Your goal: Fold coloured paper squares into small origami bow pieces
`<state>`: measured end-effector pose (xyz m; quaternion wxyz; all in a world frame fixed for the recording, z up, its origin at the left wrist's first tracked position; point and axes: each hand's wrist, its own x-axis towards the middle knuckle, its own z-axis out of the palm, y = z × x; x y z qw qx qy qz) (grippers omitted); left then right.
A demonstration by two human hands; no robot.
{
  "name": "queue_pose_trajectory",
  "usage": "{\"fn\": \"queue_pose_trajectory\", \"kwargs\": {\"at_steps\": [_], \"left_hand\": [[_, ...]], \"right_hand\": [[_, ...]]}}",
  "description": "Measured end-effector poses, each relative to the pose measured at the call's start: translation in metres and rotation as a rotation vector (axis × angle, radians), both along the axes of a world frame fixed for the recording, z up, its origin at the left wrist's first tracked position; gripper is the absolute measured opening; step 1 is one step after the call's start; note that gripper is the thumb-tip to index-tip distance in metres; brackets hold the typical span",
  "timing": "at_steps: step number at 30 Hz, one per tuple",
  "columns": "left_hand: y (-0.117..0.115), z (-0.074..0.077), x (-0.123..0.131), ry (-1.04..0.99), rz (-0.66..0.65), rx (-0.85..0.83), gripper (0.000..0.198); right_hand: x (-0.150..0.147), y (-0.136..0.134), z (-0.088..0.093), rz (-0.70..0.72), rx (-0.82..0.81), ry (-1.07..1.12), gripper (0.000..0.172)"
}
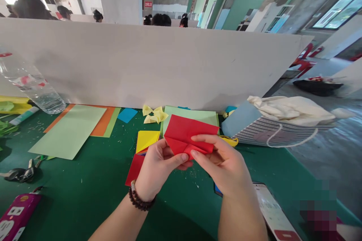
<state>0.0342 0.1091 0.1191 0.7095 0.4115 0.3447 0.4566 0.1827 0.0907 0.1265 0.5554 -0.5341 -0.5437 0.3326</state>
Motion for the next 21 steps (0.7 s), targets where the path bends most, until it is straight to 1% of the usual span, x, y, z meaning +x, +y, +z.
{"fn": "queue_pose_trajectory", "kwargs": {"at_steps": [5, 9, 13, 17, 21], "left_hand": [[0.0001, -0.0019, 0.0023, -0.023, -0.016, -0.017, 0.035], [0.0003, -0.0032, 0.0034, -0.027, -0.023, -0.032, 0.035], [0.0019, -0.0051, 0.0023, -0.027, -0.056, -0.035, 0.036], [0.0021, -0.0053, 0.0017, -0.004, -0.031, -0.019, 0.035], [0.0011, -0.0039, 0.0028, -0.018, -0.035, -0.023, 0.035]], "right_hand": [[0.0001, 0.0042, -0.0025, -0.04, 0.01, -0.105, 0.024], [0.002, 0.0068, -0.0052, -0.086, 0.036, -0.159, 0.022], [0.0022, 0.008, -0.0065, -0.087, 0.059, -0.187, 0.022], [0.0011, 0.0077, -0.0066, -0.079, 0.042, -0.182, 0.023], [0.0006, 0.0071, -0.0068, -0.08, 0.036, -0.212, 0.023]]}}
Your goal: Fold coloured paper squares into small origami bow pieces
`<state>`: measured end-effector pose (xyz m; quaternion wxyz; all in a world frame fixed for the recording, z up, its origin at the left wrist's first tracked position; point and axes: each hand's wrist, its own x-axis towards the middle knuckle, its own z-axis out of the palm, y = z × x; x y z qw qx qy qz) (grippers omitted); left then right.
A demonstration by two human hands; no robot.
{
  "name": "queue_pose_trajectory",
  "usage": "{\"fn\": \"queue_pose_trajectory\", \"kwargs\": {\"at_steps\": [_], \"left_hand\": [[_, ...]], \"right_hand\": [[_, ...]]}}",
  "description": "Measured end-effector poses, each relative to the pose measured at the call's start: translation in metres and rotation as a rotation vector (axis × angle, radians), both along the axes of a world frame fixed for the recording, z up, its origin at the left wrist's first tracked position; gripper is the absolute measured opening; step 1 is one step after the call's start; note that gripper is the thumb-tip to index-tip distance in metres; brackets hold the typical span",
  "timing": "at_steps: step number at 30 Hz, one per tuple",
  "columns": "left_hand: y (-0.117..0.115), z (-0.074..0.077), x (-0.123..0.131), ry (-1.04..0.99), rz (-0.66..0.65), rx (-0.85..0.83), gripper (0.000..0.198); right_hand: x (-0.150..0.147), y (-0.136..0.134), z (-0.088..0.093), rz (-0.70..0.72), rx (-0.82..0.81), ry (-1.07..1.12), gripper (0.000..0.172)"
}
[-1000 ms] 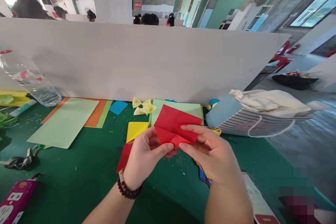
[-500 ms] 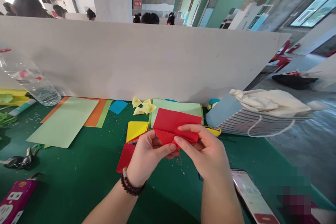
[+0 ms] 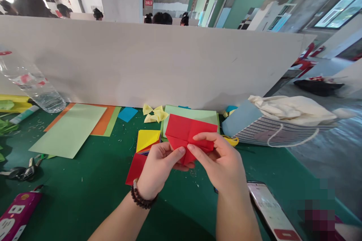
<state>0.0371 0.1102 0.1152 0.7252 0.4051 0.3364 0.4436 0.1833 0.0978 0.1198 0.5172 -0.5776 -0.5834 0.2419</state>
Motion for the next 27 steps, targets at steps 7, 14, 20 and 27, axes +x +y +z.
{"fn": "queue_pose_trajectory", "kwargs": {"at_steps": [7, 14, 20, 27], "left_hand": [[-0.0012, 0.0019, -0.0012, 0.053, -0.014, 0.017, 0.041], [0.0, 0.0036, -0.0053, 0.11, -0.079, 0.029, 0.041], [0.0013, 0.0029, -0.0056, 0.103, -0.086, 0.02, 0.039], [-0.0022, -0.0049, 0.0007, 0.142, 0.032, 0.156, 0.025]], "right_hand": [[-0.0018, -0.0023, 0.0015, -0.003, 0.008, -0.032, 0.022], [-0.0016, -0.0024, 0.0017, -0.01, 0.02, -0.058, 0.023], [-0.0041, -0.0035, 0.0022, -0.02, 0.031, -0.056, 0.023], [-0.0006, -0.0003, -0.0041, 0.0, 0.011, -0.017, 0.025]]}}
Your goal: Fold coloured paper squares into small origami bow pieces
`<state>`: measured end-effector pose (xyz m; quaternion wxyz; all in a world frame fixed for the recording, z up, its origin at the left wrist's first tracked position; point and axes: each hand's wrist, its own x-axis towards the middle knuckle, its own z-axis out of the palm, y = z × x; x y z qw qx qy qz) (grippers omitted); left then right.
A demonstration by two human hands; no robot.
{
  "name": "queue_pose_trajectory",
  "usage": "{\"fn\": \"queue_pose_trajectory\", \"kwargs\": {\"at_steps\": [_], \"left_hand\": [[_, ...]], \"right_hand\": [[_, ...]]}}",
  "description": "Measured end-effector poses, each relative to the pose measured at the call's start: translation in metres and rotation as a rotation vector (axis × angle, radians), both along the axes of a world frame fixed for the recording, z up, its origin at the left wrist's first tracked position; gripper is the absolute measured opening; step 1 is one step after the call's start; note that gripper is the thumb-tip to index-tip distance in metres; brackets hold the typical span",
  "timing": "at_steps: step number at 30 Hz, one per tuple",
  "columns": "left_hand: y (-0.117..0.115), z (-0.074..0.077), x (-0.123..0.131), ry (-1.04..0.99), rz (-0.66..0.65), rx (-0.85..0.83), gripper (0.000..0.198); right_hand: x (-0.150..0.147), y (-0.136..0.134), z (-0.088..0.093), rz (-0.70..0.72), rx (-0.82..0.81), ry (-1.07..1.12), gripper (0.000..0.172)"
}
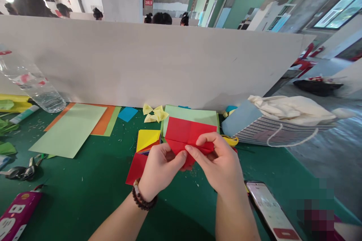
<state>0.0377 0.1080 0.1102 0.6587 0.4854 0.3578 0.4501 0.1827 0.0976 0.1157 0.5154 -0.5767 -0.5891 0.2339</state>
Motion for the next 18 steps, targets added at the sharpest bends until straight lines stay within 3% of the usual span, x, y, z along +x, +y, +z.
{"fn": "queue_pose_trajectory", "kwargs": {"at_steps": [5, 8, 10, 14, 18], "left_hand": [[-0.002, -0.002, 0.002, 0.01, 0.039, 0.036, 0.02], [-0.003, 0.002, 0.001, -0.027, 0.05, 0.024, 0.02], [-0.003, 0.003, 0.001, -0.031, 0.071, 0.021, 0.021], [-0.003, 0.002, 0.001, -0.013, 0.123, 0.042, 0.022], [-0.006, -0.003, 0.005, -0.007, 0.119, 0.097, 0.02]], "right_hand": [[0.001, 0.004, -0.003, 0.016, -0.018, 0.116, 0.032], [0.002, 0.004, 0.001, 0.13, -0.044, 0.275, 0.039], [0.004, 0.003, 0.004, 0.197, -0.037, 0.41, 0.052], [0.005, 0.0, 0.008, 0.176, -0.035, 0.552, 0.09], [0.0, 0.004, 0.002, 0.197, -0.093, 0.568, 0.097]]}}
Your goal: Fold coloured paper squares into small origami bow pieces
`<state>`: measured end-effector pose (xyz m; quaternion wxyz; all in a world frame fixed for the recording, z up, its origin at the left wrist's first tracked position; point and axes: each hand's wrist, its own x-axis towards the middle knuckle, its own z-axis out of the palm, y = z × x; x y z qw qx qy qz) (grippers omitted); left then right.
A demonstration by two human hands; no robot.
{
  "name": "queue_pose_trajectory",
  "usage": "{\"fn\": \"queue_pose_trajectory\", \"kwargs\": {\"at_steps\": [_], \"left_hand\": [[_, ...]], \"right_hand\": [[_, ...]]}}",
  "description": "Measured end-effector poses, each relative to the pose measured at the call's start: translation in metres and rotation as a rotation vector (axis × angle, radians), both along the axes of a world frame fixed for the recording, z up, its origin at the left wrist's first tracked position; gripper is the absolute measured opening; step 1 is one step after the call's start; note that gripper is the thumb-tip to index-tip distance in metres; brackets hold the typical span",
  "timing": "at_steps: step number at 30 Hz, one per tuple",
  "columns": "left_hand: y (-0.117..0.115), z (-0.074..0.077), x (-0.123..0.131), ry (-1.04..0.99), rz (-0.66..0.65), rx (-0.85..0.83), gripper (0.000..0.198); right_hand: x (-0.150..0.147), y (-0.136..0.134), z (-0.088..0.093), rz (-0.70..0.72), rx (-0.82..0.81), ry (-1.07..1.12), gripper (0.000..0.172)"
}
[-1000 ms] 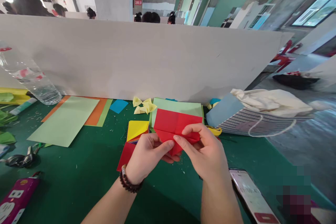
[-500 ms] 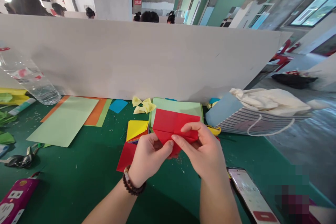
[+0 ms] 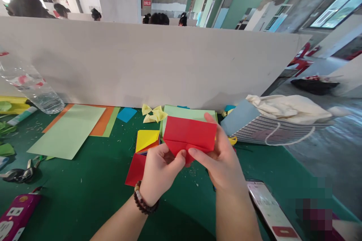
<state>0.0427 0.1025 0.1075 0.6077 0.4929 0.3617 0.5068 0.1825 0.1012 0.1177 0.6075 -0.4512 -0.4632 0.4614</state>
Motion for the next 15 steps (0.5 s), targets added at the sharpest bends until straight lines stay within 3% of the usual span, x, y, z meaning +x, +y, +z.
{"fn": "queue_pose_trajectory", "kwargs": {"at_steps": [7, 15], "left_hand": [[0.0013, 0.0023, 0.0, 0.001, -0.069, -0.049, 0.028], [0.0043, 0.0062, -0.0019, 0.076, -0.28, -0.177, 0.05]], "right_hand": [[-0.0078, 0.0056, -0.0068, -0.066, -0.025, 0.03, 0.094], [-0.0015, 0.0078, -0.0044, -0.182, 0.02, 0.058, 0.092]]}}
